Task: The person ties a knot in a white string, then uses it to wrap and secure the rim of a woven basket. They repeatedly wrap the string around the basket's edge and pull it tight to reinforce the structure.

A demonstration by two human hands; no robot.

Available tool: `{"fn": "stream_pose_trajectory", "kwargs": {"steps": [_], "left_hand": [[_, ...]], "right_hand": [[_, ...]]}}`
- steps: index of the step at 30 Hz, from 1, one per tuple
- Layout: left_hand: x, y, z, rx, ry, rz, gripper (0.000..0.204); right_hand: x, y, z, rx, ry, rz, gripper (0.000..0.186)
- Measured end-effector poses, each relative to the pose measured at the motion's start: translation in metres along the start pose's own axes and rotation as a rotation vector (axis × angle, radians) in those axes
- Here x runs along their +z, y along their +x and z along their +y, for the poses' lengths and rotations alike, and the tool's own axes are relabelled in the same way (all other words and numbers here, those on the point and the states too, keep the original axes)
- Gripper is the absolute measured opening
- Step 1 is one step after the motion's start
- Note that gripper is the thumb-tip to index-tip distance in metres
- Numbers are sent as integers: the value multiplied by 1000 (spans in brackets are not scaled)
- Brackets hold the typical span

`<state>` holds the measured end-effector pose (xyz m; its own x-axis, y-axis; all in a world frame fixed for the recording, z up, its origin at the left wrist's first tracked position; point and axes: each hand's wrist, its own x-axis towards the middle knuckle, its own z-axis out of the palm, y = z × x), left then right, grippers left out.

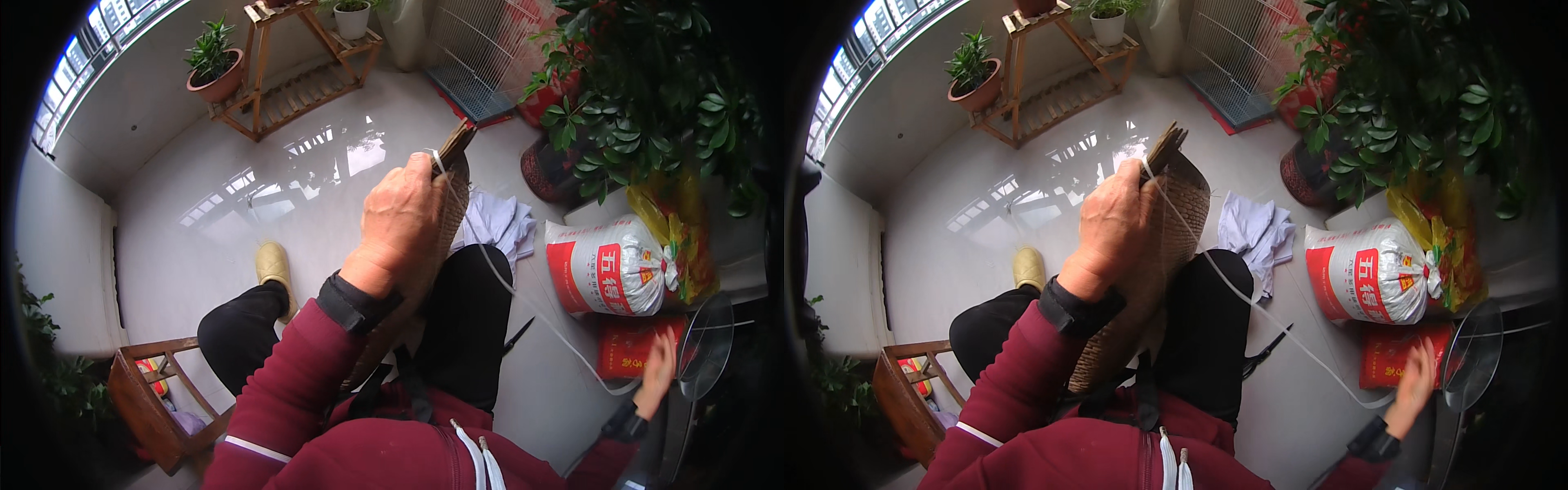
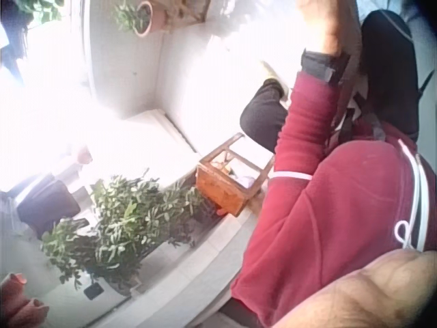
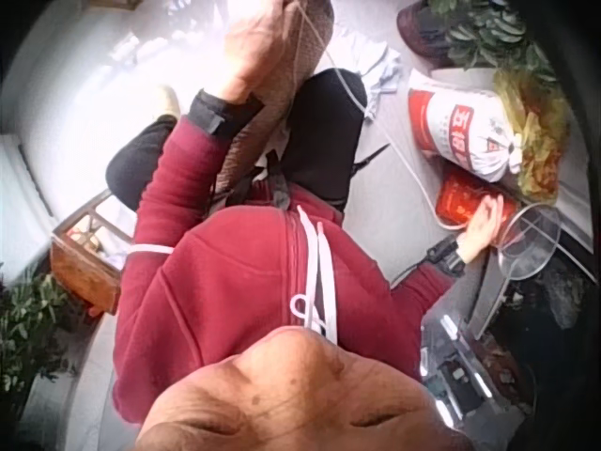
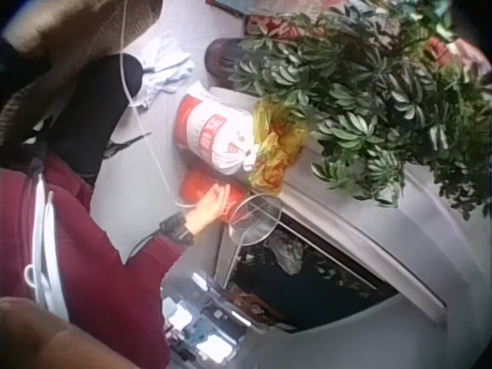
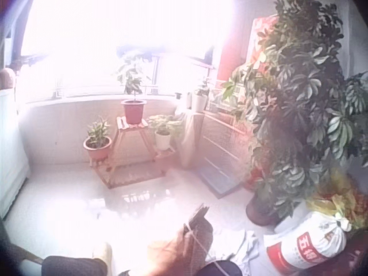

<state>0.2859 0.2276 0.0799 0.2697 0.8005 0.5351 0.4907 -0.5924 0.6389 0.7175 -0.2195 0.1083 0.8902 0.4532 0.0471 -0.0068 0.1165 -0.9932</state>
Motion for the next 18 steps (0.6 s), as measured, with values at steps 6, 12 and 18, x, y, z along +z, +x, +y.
{"fn": "stream_pose_trajectory", "kwargs": {"steps": [6, 12, 18], "left_hand": [[4, 2, 4, 8, 26, 8, 18], [8, 5, 0, 20, 46, -10, 19], [7, 4, 2, 10, 48, -47, 19]], "right_hand": [[381, -62, 45, -260, -404, -809, 27], [469, -92, 56, -548, -544, -726, 22], [448, -95, 54, -638, -144, -743, 13]]}}
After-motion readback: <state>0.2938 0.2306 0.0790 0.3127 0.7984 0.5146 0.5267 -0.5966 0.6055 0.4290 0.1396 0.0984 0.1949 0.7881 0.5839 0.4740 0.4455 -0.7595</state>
